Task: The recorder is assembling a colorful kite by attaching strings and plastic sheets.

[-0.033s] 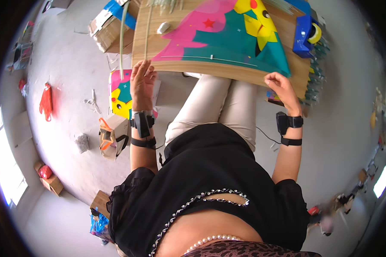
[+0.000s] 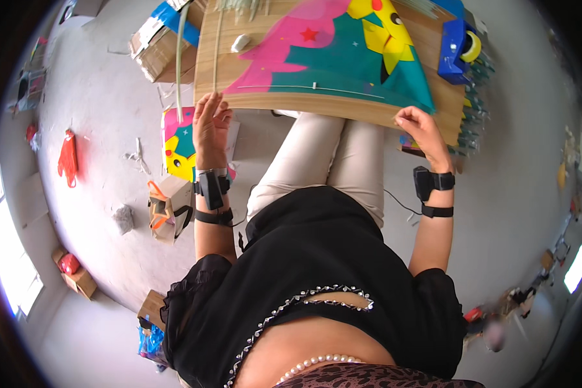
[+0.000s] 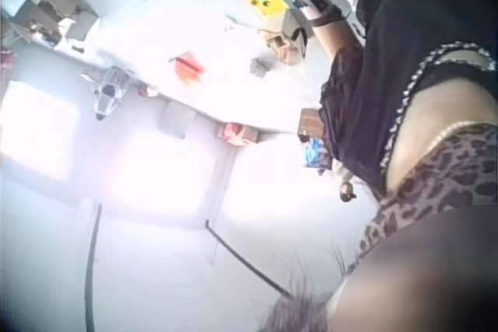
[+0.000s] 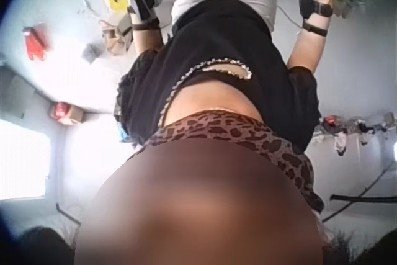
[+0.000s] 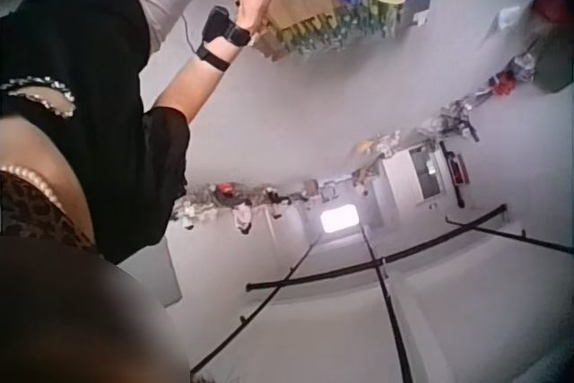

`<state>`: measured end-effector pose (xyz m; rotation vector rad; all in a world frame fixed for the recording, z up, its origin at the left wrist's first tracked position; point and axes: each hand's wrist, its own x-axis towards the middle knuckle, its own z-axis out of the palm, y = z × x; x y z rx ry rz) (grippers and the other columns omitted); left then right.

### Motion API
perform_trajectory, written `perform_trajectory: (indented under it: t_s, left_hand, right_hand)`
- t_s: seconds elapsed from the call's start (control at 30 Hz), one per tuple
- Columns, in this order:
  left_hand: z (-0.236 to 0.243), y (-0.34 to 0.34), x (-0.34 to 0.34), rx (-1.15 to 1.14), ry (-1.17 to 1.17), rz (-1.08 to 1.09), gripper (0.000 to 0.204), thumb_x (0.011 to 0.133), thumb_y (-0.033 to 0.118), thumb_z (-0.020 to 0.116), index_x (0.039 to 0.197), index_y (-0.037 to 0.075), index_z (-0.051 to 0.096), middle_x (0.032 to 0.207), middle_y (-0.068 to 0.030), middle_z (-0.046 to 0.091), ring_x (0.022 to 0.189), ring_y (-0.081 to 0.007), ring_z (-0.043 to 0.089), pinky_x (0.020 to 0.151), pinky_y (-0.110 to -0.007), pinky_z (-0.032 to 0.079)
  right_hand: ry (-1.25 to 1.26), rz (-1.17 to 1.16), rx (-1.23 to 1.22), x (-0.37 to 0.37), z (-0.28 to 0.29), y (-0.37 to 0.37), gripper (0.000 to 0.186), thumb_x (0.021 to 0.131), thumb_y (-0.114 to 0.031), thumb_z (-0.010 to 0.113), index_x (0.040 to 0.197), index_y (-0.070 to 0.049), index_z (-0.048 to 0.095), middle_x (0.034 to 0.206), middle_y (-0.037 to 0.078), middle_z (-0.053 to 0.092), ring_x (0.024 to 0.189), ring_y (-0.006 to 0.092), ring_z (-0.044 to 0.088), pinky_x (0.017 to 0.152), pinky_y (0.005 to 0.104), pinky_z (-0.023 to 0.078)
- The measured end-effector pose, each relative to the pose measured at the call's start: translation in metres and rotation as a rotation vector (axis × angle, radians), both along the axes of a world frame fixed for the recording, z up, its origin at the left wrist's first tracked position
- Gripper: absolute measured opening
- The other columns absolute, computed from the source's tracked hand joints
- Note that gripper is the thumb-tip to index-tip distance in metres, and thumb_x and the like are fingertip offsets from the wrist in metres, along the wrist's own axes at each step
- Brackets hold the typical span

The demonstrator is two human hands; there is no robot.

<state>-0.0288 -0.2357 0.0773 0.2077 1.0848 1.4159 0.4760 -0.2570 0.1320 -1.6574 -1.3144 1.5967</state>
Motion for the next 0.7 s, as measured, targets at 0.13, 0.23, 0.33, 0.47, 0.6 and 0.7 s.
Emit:
perform_trajectory:
  t_s: [0.13, 0.23, 0.33, 0.47, 0.6, 0.7]
  left_hand:
    - [-0.009, 0.006, 0.005, -0.006, -0.018, -0.022, 0.01, 0.106, 0.012, 0.072, 0.114, 0.008, 0.069, 0.101, -0.0036, 0.07, 0.087, -0.0128, 0.062, 0.075, -0.029, 0.05]
    - [-0.019, 0.011, 0.006, 0.049, 0.007, -0.093, 0.007, 0.107, 0.01, 0.071, 0.113, 0.006, 0.069, 0.098, -0.0028, 0.07, 0.09, -0.0124, 0.066, 0.082, -0.027, 0.055]
    - [-0.031, 0.015, -0.001, 0.081, 0.055, -0.124, 0.01, 0.104, 0.01, 0.076, 0.111, 0.006, 0.07, 0.095, -0.0027, 0.074, 0.087, -0.0117, 0.07, 0.079, -0.026, 0.058]
    - [-0.035, 0.019, 0.002, 0.056, 0.141, -0.123, 0.011, 0.104, 0.011, 0.076, 0.111, 0.006, 0.069, 0.093, -0.0018, 0.073, 0.086, -0.0105, 0.069, 0.078, -0.025, 0.058]
    - [-0.039, 0.021, -0.002, 0.057, 0.226, -0.121, 0.013, 0.103, 0.01, 0.076, 0.113, 0.006, 0.069, 0.093, -0.0019, 0.074, 0.086, -0.0099, 0.07, 0.08, -0.025, 0.059]
    - [-0.041, 0.021, -0.004, 0.062, 0.283, -0.136, 0.012, 0.104, 0.007, 0.073, 0.114, 0.002, 0.071, 0.098, -0.0047, 0.075, 0.09, -0.0122, 0.071, 0.083, -0.026, 0.06]
  right_hand:
    - [0.094, -0.066, -0.042, 0.006, -0.013, 0.001, 0.009, 0.105, -0.008, 0.07, 0.109, 0.0, 0.069, 0.101, 0.0, 0.07, 0.094, 0.0087, 0.066, 0.089, 0.0259, 0.055]
    - [0.065, -0.107, -0.003, 0.01, -0.026, 0.001, 0.01, 0.104, -0.007, 0.071, 0.11, 0.0, 0.069, 0.1, 0.001, 0.071, 0.092, 0.0093, 0.067, 0.088, 0.0258, 0.055]
    - [0.023, -0.156, 0.041, 0.005, -0.031, 0.004, 0.012, 0.103, -0.006, 0.072, 0.112, 0.001, 0.069, 0.099, 0.001, 0.071, 0.09, 0.0101, 0.068, 0.087, 0.026, 0.055]
    - [0.006, -0.24, 0.03, 0.004, -0.038, 0.006, 0.011, 0.102, -0.006, 0.073, 0.111, 0.001, 0.071, 0.097, 0.001, 0.072, 0.09, 0.0099, 0.068, 0.085, 0.0253, 0.055]
    - [0.004, -0.202, 0.036, 0.007, -0.051, 0.012, 0.012, 0.103, -0.009, 0.072, 0.11, 0.001, 0.071, 0.097, 0.001, 0.071, 0.089, 0.0089, 0.067, 0.085, 0.0245, 0.054]
    - [-0.022, -0.234, 0.038, 0.007, -0.056, 0.014, 0.013, 0.105, -0.012, 0.07, 0.11, 0.0, 0.07, 0.097, 0.0, 0.07, 0.09, 0.008, 0.064, 0.086, 0.0243, 0.053]
